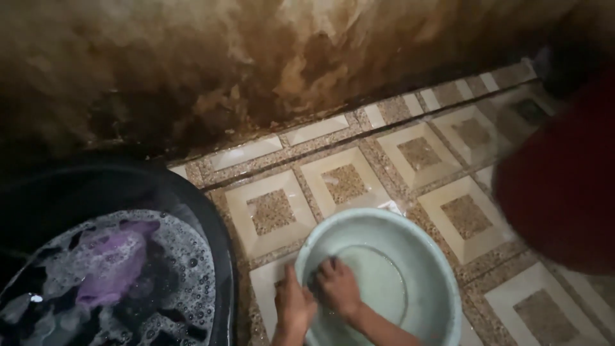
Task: Washing and scrubbing a plastic basin with soap and a scouring pad.
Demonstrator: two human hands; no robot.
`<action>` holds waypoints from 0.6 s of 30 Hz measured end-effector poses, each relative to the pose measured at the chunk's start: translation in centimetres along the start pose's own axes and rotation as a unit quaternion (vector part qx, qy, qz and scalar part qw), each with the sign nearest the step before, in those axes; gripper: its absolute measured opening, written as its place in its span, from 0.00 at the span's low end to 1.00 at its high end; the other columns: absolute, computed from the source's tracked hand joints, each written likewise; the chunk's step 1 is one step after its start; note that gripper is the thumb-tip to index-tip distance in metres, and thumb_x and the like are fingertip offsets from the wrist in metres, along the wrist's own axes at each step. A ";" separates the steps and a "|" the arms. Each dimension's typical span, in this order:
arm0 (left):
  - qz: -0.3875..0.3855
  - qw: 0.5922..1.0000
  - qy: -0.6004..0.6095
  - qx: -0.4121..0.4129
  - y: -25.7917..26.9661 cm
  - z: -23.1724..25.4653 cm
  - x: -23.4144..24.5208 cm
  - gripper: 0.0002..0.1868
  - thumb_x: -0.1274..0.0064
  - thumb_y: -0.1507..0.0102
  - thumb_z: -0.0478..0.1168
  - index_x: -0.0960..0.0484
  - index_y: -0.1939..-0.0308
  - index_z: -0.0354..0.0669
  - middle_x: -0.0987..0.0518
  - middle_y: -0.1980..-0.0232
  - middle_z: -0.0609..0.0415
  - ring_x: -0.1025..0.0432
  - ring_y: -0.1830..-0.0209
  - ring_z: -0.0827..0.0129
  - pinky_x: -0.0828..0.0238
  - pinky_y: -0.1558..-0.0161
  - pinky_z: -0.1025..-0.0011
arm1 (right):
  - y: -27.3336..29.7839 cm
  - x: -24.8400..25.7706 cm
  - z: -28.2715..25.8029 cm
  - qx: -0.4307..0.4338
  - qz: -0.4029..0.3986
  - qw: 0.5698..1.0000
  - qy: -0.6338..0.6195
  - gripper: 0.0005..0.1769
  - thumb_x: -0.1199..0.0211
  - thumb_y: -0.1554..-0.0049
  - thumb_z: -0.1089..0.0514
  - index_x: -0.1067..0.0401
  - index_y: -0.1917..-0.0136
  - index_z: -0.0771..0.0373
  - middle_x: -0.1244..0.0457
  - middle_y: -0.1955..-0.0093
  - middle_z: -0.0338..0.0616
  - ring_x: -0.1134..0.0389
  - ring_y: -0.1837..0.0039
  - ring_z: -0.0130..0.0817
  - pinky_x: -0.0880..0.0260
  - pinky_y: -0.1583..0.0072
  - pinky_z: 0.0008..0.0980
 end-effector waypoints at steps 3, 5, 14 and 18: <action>0.005 1.000 0.018 -0.002 0.3 -0.1 0.3 0.38 0.46 0.45 0.33 0.40 0.31 0.46 0.21 0.49 0.34 0.28 0.47 0.37 0.31 0.45 0.48 | 0.2 1.3 -1.4 0.112 0.059 0.987 -0.103 0.12 0.36 0.58 0.57 0.25 0.58 0.58 0.33 0.49 0.48 0.33 0.50 0.52 0.29 0.52 0.45; -0.076 0.994 -0.002 0.073 0.9 -0.5 -0.1 0.32 0.50 0.41 0.35 0.38 0.31 0.45 0.18 0.51 0.34 0.25 0.48 0.38 0.28 0.43 0.50 | -1.1 1.1 3.1 0.048 -0.003 0.997 -0.061 0.11 0.35 0.55 0.58 0.23 0.56 0.56 0.35 0.53 0.45 0.32 0.49 0.48 0.29 0.51 0.48; 0.022 0.999 0.009 -0.040 -0.6 -1.3 -1.6 0.36 0.46 0.47 0.33 0.39 0.35 0.37 0.22 0.51 0.31 0.29 0.48 0.35 0.31 0.47 0.46 | -0.9 0.7 2.2 -0.026 0.071 0.995 -0.071 0.09 0.38 0.57 0.62 0.24 0.60 0.59 0.34 0.53 0.46 0.32 0.49 0.47 0.29 0.50 0.45; 0.031 0.999 -0.021 0.005 0.3 -0.6 -1.6 0.31 0.48 0.42 0.35 0.37 0.35 0.40 0.22 0.51 0.31 0.27 0.48 0.37 0.28 0.46 0.49 | 6.3 -2.2 -1.6 0.060 -0.131 0.969 -0.200 0.06 0.39 0.50 0.57 0.26 0.58 0.59 0.36 0.56 0.47 0.34 0.49 0.49 0.35 0.48 0.45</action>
Point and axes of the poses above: each hand's wrist, its own y-axis away from the middle knuckle, its own x-axis out of the back of the hand, z = x × y, the point moved 7 cm from there along -y, towards the middle knuckle
